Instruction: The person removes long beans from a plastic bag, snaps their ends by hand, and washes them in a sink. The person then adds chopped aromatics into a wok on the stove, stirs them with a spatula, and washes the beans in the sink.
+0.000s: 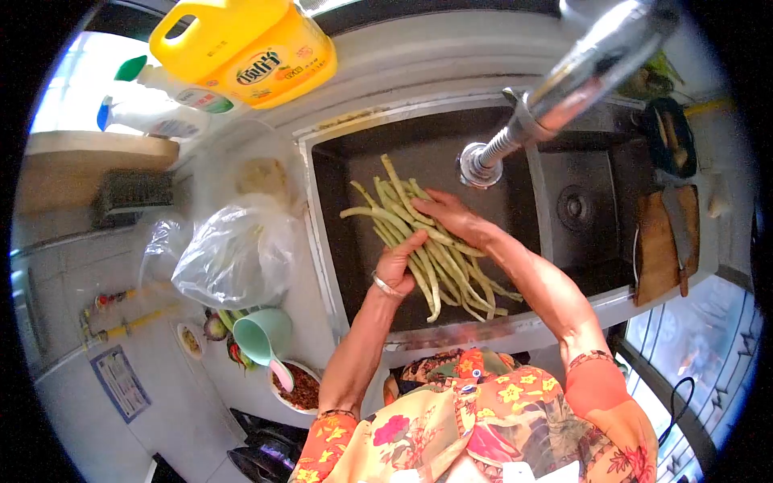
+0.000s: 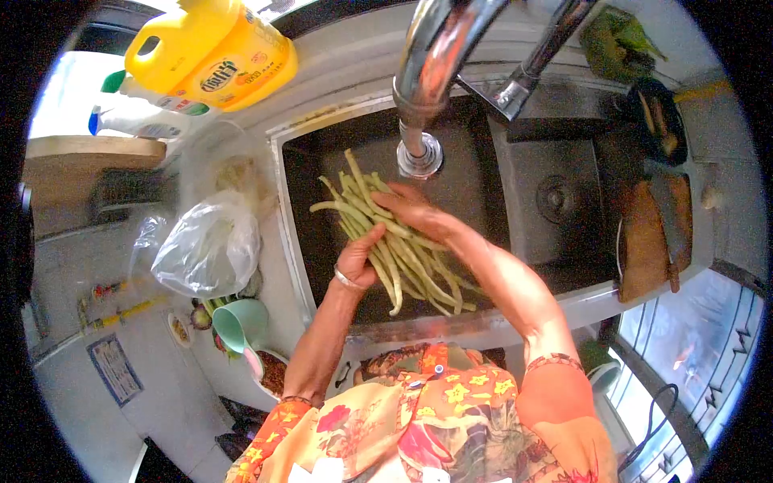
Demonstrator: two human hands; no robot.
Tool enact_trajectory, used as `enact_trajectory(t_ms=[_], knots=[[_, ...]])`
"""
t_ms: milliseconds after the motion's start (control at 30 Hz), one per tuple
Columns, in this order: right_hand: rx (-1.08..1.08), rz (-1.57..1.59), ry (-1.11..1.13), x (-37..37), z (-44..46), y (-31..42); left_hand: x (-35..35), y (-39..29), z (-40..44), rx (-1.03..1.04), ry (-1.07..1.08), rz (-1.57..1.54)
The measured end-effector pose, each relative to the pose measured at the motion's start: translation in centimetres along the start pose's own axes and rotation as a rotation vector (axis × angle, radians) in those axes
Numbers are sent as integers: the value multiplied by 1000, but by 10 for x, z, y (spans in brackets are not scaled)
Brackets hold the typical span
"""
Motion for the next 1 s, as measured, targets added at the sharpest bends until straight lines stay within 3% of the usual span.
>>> enact_trajectory(t_ms=[67, 133, 167, 400, 467, 500, 667, 800, 867, 900, 933, 1000], knots=[[52, 42, 48, 6, -15, 16, 9, -4, -16, 5, 24, -1], [-62, -215, 55, 6, -20, 23, 24, -6, -35, -72, 20, -147], [-148, -177, 97, 5, -12, 11, 29, -6, -41, -71, 34, -157], [-248, -469, 23, -15, -50, 57, 67, 19, -72, -45, 83, -206], [-82, -450, 104, -39, -65, 64, 88, 38, -75, -31, 67, -216], [-94, -328, 88, -53, -73, 62, 100, 49, -77, -54, 81, -226], [-46, -390, 77, -141, -100, 59, 156, 116, -63, -140, 137, -229], [-99, -343, -45, -202, -122, 64, 196, 160, -35, -95, 109, -116], [29, -193, -162, -214, -150, 90, 219, 168, -27, -16, 75, -29], [-33, -111, -198, -253, -111, 41, 226, 173, -18, -59, 66, 11], [41, -88, -214, -239, -145, 79, 231, 180, -5, -100, 57, 50], [-27, -63, -207, -277, -114, 43, 237, 190, 22, -128, 78, 103]])
Point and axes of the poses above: each hand's wrist, its own z-axis towards the middle knuckle, its own x-axis out of the palm, y = z × x, the point moved 3 cm from there along z, towards the middle knuckle, and after that the axes turned 13 degrees about -y, right-handed, at the moved point
